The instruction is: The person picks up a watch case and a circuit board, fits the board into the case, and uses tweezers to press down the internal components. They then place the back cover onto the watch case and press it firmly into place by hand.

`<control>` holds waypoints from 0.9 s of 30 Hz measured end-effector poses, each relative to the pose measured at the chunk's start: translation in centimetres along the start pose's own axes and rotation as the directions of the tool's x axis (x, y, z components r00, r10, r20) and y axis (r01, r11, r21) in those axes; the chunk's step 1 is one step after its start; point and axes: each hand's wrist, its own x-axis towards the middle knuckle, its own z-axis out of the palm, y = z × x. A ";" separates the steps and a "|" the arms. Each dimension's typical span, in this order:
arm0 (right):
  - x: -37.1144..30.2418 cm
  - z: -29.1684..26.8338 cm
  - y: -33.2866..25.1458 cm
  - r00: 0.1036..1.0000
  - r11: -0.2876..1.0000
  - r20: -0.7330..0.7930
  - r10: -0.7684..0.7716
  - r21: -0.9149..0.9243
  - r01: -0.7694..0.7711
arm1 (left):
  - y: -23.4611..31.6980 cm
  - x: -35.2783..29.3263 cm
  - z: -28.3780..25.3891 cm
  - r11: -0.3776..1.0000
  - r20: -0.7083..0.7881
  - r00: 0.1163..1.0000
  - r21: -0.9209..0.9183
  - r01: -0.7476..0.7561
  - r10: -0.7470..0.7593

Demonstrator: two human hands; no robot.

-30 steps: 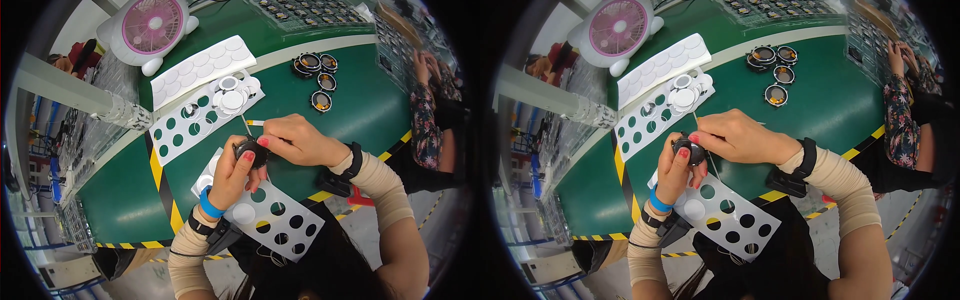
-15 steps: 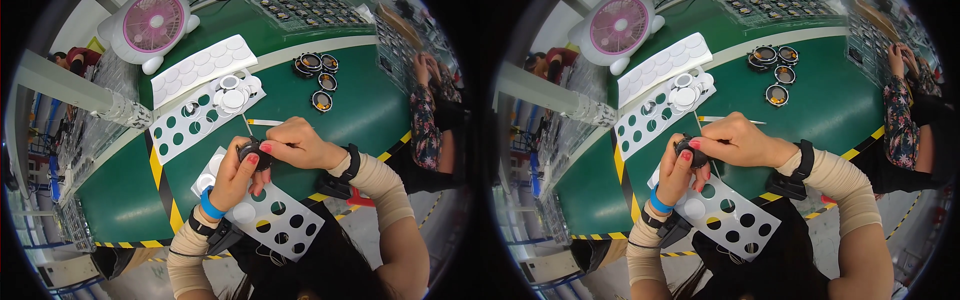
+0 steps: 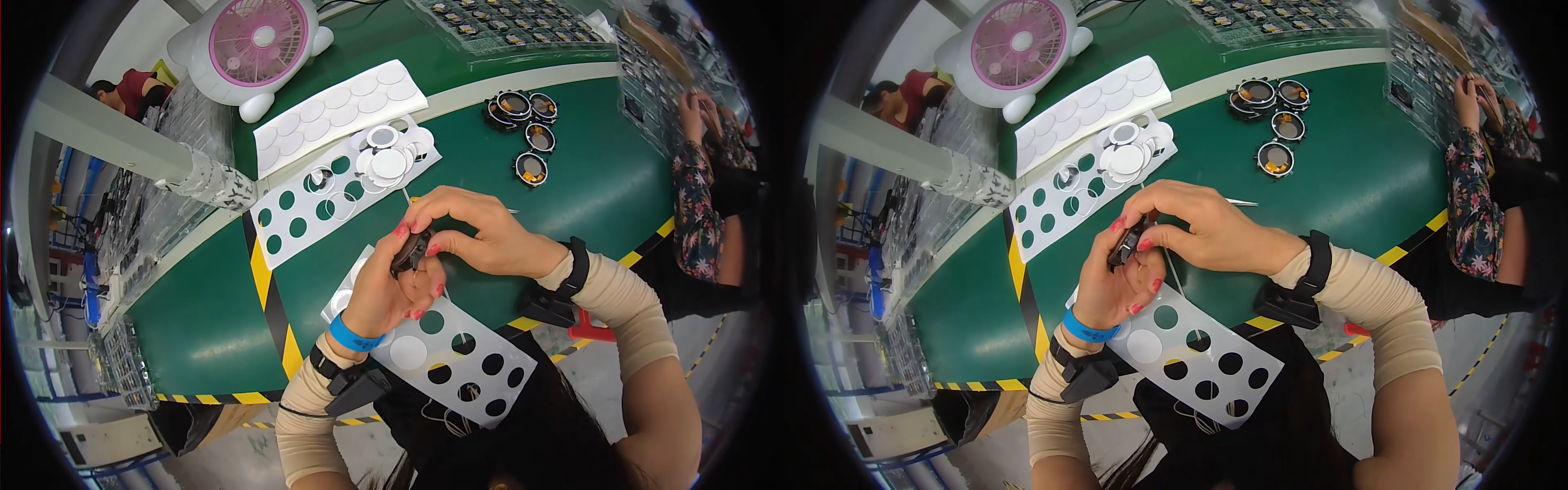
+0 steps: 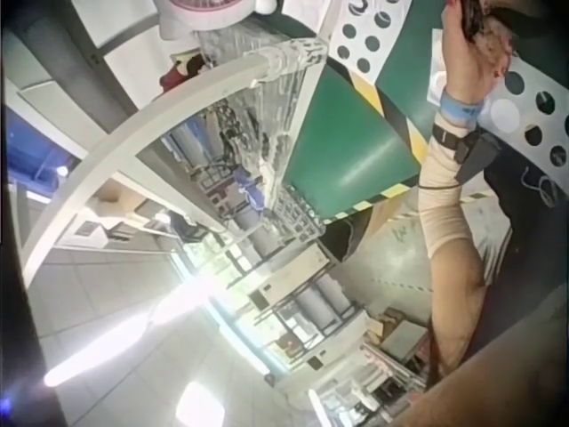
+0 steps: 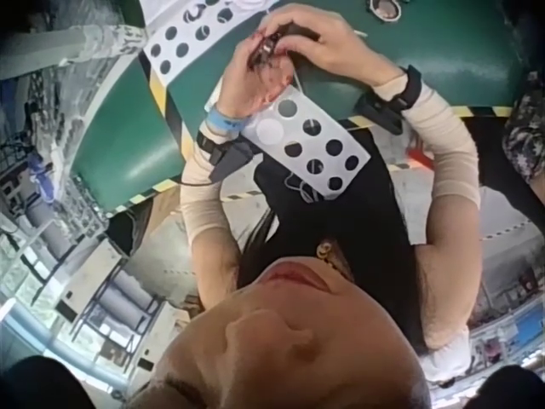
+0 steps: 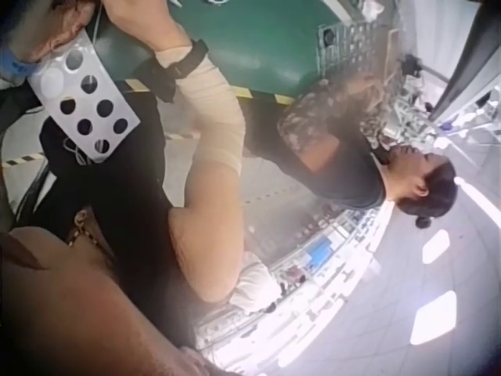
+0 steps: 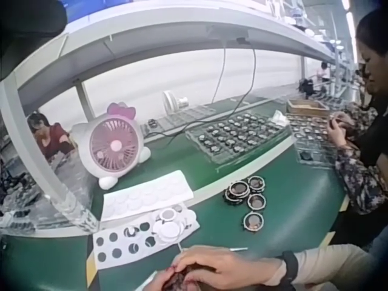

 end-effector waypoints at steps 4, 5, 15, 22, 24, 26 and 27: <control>0.0 -0.3 -0.6 0.991 0.987 0.016 0.134 -0.089 -0.132 | -0.6 0.0 1.2 0.980 -0.190 0.966 0.132 -0.151 0.174; 0.0 -0.1 -0.6 0.988 0.986 -0.038 0.151 -0.060 -0.153 | -0.7 0.0 1.2 0.947 -0.193 0.956 0.277 -0.161 0.219; -0.3 0.9 -0.2 0.956 0.967 -0.157 0.246 0.113 -0.230 | -1.7 0.1 0.9 0.819 -0.143 0.906 0.501 -0.281 0.398; -0.4 1.3 -0.5 0.939 0.927 -0.120 0.323 0.239 -0.288 | -1.6 -0.2 1.2 0.796 -0.166 0.885 0.531 -0.291 0.435; -0.9 1.0 -0.2 0.940 0.932 -0.133 0.315 0.230 -0.280 | -1.8 0.6 1.1 0.781 -0.106 0.905 0.552 -0.292 0.413; -0.4 1.5 -0.6 0.952 0.942 -0.086 0.293 0.198 -0.272 | -1.8 0.5 -0.1 0.752 -0.271 0.826 0.609 -0.251 0.495; 0.0 1.5 -1.3 0.949 0.941 -0.036 0.313 0.150 -0.305 | -1.6 0.5 0.1 0.780 -0.296 0.817 0.566 -0.267 0.494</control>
